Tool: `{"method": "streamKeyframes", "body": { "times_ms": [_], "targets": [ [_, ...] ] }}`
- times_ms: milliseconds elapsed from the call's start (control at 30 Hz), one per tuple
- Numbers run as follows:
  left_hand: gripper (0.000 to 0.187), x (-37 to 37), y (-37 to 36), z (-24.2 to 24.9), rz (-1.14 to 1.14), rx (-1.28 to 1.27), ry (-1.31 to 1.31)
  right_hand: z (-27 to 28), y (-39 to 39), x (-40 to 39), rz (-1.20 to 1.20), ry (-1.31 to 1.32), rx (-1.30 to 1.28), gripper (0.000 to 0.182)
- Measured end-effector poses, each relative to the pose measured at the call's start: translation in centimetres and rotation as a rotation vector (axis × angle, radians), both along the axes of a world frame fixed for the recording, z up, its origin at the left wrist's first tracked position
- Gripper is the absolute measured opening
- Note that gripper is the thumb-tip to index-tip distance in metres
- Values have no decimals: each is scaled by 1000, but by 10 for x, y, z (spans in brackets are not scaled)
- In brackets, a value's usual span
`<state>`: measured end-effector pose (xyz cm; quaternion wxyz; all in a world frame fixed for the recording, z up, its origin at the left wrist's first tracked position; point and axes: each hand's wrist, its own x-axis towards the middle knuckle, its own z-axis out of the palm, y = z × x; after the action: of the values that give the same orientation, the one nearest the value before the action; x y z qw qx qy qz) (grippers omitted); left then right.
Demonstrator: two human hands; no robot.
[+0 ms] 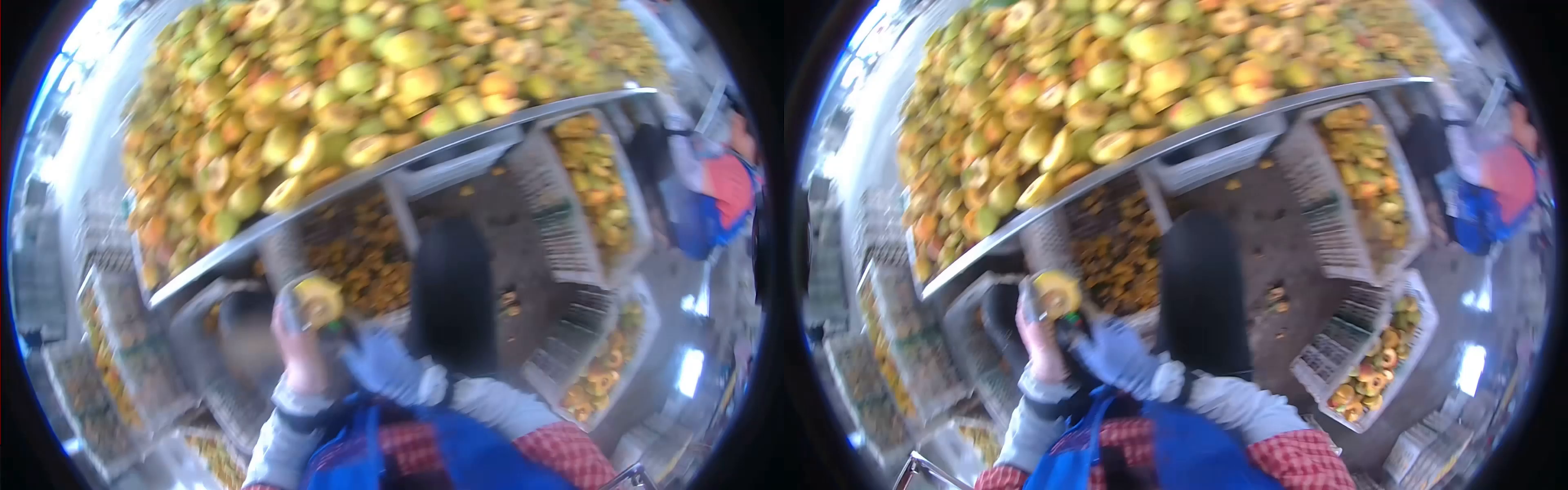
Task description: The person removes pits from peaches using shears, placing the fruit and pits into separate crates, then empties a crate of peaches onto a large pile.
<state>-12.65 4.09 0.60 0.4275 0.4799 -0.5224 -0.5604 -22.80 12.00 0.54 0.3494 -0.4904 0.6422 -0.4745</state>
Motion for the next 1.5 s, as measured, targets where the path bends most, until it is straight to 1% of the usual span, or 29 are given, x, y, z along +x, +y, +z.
{"method": "streamKeyframes", "body": {
  "times_ms": [33, 100, 133, 167, 233, 300, 367, 400, 433, 500, 600, 700, 800, 900, 933, 1000, 1067, 1133, 1167, 1233, 1267, 1333, 1367, 1400, 1500],
  "targets": [
    [53, 3, -8, -8, -40, 137, -4, 6, -2, -1, -31, -129, 151, 34],
    [50, -9, -6, -4, 58, 276, 223, -13, -3, 4, -2, -233, 35, 41],
    [50, -17, -1, 4, 76, 157, 111, -12, -6, 2, -12, -236, 36, 41],
    [50, -6, -10, -7, 59, 101, -29, -10, -7, 2, -23, -240, 38, 41],
    [52, -10, -7, -4, 49, 55, -9, -5, -8, -4, -40, -258, -22, 41],
    [46, -12, -3, 6, 6, 62, 37, 3, -12, -15, 136, -459, 228, 40],
    [44, -14, -3, 17, 0, 134, 45, -20, -6, -4, 127, -856, 287, 35],
    [54, -13, -2, 13, -10, 140, 50, -37, -6, 4, 99, -602, 122, 29],
    [53, -13, 0, 12, 37, 144, 55, -21, -5, 1, 108, -831, 246, 27],
    [41, -10, 2, 10, 64, 148, 95, -15, 1, 5, 70, -720, 115, 28],
    [40, -6, 4, 9, 116, 105, 97, -2, -3, 3, 82, -278, -67, 28],
    [40, -3, 2, 6, 112, 75, 28, -3, -3, 4, 109, -237, -19, 26],
    [41, 3, 2, 4, 56, 62, -23, -17, 6, 11, 95, -415, 107, 25],
    [41, 8, 0, 16, -65, 103, -108, -12, 7, 5, 164, -595, 254, 26],
    [41, 8, 1, 20, -57, 130, -90, -3, 7, 3, 153, -746, 397, 29],
    [42, 4, 7, 18, 5, 84, -33, -25, 19, 18, 84, -529, 129, 31],
    [44, -1, 11, 18, 81, 48, 0, -21, 17, 24, 35, -578, 33, 32],
    [45, -2, 12, 20, 88, 152, 100, -10, 18, 26, -4, -901, 116, 34],
    [46, -2, 14, 20, 92, 207, 148, -12, 17, 27, -5, -896, 90, 33],
    [47, -6, 17, 18, 122, 164, 162, -15, 18, 30, -5, -887, 41, 32],
    [47, -7, 17, 18, 136, 139, 170, -14, 17, 29, -5, -931, 104, 31],
    [44, -1, 16, 11, 81, 89, 85, -9, 17, 24, -1, -1019, 235, 31],
    [42, 2, 15, 8, 52, 64, 41, -7, 16, 21, 19, -1018, 273, 31],
    [37, 4, 12, 6, 41, 72, 34, -5, 16, 17, 38, -1018, 312, 31],
    [33, 5, 4, 14, -52, 145, -47, -11, 16, 6, 113, -1012, 413, 32]
  ]
}}
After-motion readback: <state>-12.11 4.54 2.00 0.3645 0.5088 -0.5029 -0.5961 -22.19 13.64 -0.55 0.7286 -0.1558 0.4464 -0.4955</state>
